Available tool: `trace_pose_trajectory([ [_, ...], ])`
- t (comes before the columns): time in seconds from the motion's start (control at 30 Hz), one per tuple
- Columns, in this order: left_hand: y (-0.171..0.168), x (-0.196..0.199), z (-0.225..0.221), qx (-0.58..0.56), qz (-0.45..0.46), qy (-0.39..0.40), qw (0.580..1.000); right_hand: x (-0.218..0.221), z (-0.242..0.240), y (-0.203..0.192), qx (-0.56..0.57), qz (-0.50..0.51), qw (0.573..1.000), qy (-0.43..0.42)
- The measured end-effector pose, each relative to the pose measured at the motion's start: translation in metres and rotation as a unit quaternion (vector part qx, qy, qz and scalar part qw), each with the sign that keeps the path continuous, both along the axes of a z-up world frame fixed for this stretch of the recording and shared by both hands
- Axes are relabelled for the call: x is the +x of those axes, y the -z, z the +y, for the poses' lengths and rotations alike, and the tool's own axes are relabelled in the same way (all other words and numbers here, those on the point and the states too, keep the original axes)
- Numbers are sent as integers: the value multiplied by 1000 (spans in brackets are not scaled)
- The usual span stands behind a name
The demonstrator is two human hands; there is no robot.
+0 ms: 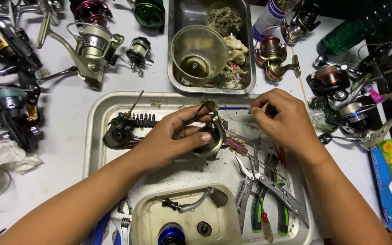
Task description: Reassembling the internal components and rotor of a fishing reel using tools on a workspace tray.
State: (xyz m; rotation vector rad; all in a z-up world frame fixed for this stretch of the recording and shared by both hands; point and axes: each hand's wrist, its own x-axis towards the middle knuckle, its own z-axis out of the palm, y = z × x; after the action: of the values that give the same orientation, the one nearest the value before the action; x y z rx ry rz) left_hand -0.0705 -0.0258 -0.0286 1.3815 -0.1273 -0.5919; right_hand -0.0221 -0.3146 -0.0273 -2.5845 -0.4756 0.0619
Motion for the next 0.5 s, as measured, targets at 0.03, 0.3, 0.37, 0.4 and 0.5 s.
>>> trace_pose_trajectory([
  [0.03, 9, 0, 1, 0, -2, -2, 1000, -3, 0, -1, 0, -2, 1000, -2],
  [0.3, -9, -1, -3, 107, -27, 51, 993, -32, 17, -51, 365, 64, 927, 52],
  [0.37, -9, -3, -4, 100, -40, 57, 993, -43, 32, -56, 386, 49, 919, 62],
  [0.4, -10, -3, -5, 93, -54, 62, 992, -49, 40, -59, 407, 33, 910, 71],
  [0.5, -2, -6, -6, 57, -74, 58, 994, -54, 47, -50, 436, 13, 900, 8],
])
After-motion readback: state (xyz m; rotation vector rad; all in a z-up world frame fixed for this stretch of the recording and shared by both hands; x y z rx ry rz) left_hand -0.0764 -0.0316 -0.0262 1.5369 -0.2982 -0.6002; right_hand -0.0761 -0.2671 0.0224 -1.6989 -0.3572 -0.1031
